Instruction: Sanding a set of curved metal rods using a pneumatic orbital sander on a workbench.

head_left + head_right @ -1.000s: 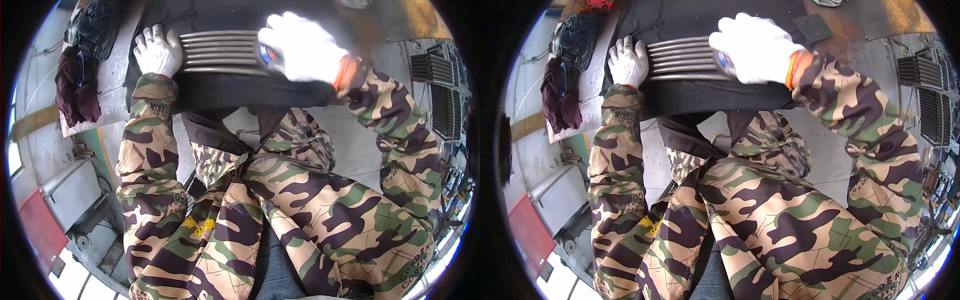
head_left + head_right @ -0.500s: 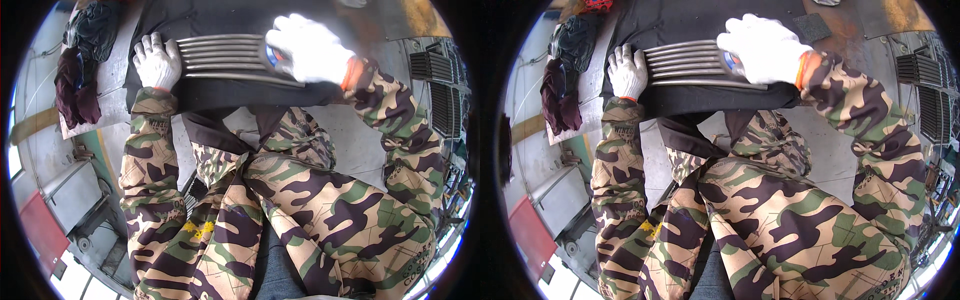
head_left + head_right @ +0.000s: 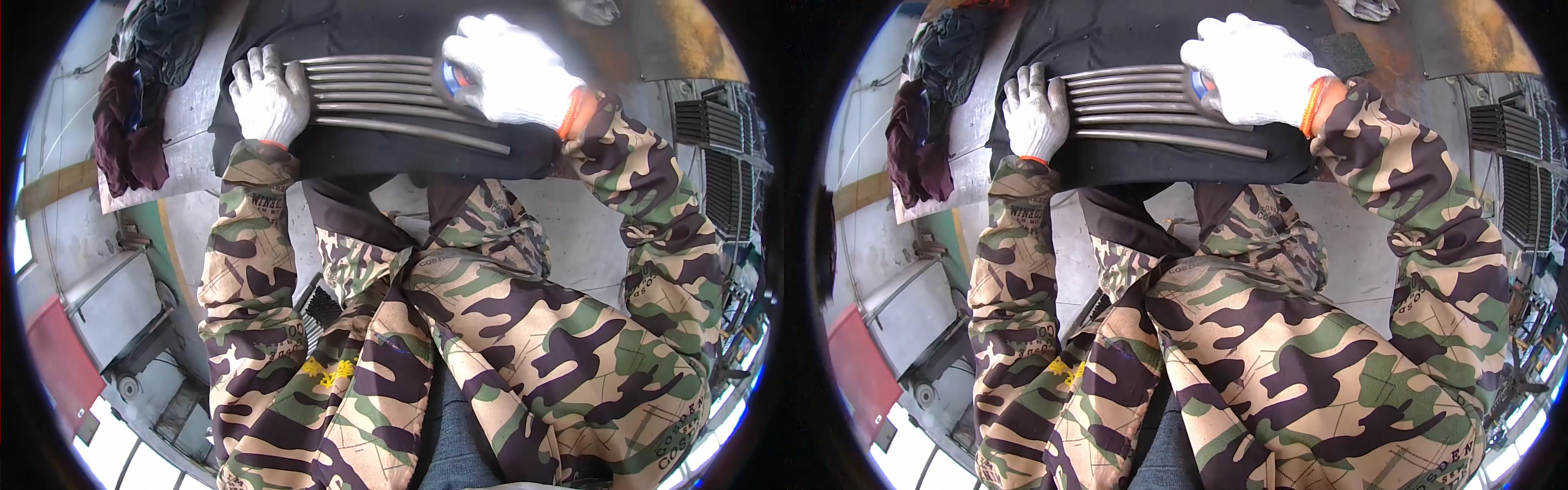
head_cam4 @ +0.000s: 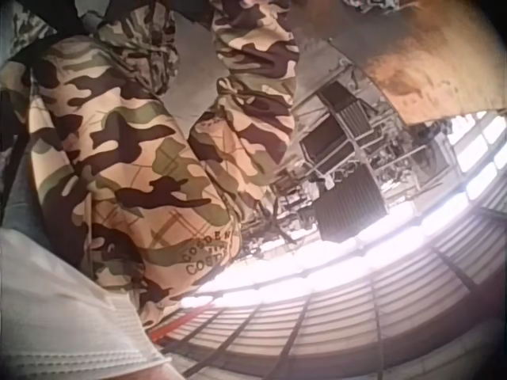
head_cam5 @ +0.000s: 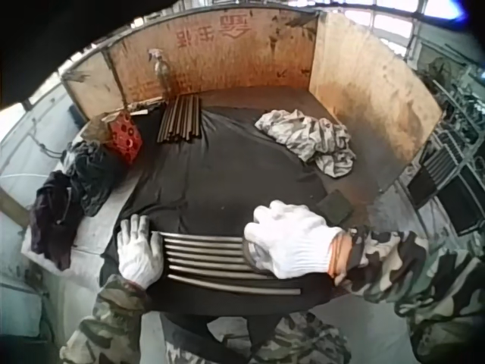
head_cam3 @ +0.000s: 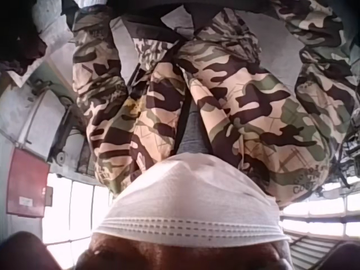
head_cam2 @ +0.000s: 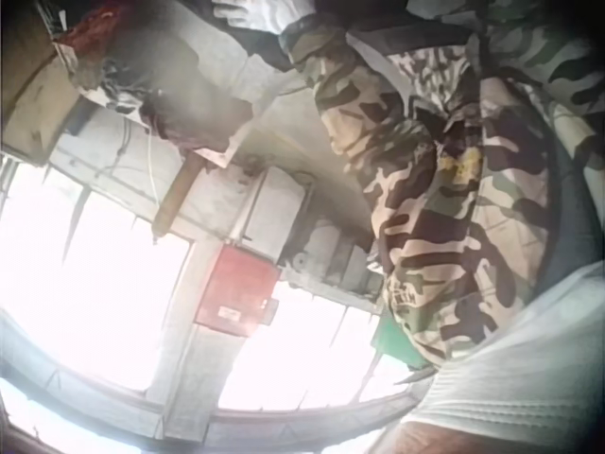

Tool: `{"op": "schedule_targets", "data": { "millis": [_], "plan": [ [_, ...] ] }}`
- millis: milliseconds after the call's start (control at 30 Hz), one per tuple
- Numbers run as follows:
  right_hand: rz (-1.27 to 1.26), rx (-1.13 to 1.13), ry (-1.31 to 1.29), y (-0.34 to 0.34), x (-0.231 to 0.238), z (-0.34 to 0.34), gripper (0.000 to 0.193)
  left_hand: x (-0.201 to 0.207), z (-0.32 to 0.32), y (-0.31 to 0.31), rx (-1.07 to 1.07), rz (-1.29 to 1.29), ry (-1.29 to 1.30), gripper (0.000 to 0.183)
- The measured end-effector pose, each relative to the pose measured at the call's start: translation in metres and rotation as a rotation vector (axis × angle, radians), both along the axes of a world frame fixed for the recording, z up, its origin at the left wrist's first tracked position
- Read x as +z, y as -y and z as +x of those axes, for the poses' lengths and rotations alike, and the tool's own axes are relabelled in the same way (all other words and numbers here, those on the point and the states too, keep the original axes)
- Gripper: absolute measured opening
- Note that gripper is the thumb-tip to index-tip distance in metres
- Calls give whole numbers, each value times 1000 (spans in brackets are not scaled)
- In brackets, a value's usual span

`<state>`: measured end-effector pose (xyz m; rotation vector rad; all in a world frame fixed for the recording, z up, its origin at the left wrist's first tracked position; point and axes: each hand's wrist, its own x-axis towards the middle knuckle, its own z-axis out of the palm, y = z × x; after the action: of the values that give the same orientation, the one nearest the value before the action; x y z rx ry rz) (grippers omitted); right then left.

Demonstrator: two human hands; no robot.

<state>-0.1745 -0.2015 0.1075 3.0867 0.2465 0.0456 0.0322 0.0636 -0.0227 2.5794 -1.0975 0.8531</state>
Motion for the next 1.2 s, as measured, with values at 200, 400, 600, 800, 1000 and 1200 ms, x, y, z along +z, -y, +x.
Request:
{"op": "schedule_targets", "data": {
  "millis": [200,400,600,800,1000,1200],
  "plan": [
    [-19,-57,-8,4,2,21,30,15,-12,-8,-5,52,-216,49],
    [34,-172,16,33,3,47,25,-2,-11,-9,2,-28,-141,55],
    [74,-409,8,98,3,45,40,12,-20,-15,-39,9,-234,74],
    [-31,-377,327,134,4,33,24,42,-34,-21,-468,174,-378,106],
    [-30,-442,219,153,1,26,21,43,-27,-20,-521,170,-364,102],
    [-228,-57,739,76,18,22,25,35,-23,-25,-477,163,-370,107]
  ]
}}
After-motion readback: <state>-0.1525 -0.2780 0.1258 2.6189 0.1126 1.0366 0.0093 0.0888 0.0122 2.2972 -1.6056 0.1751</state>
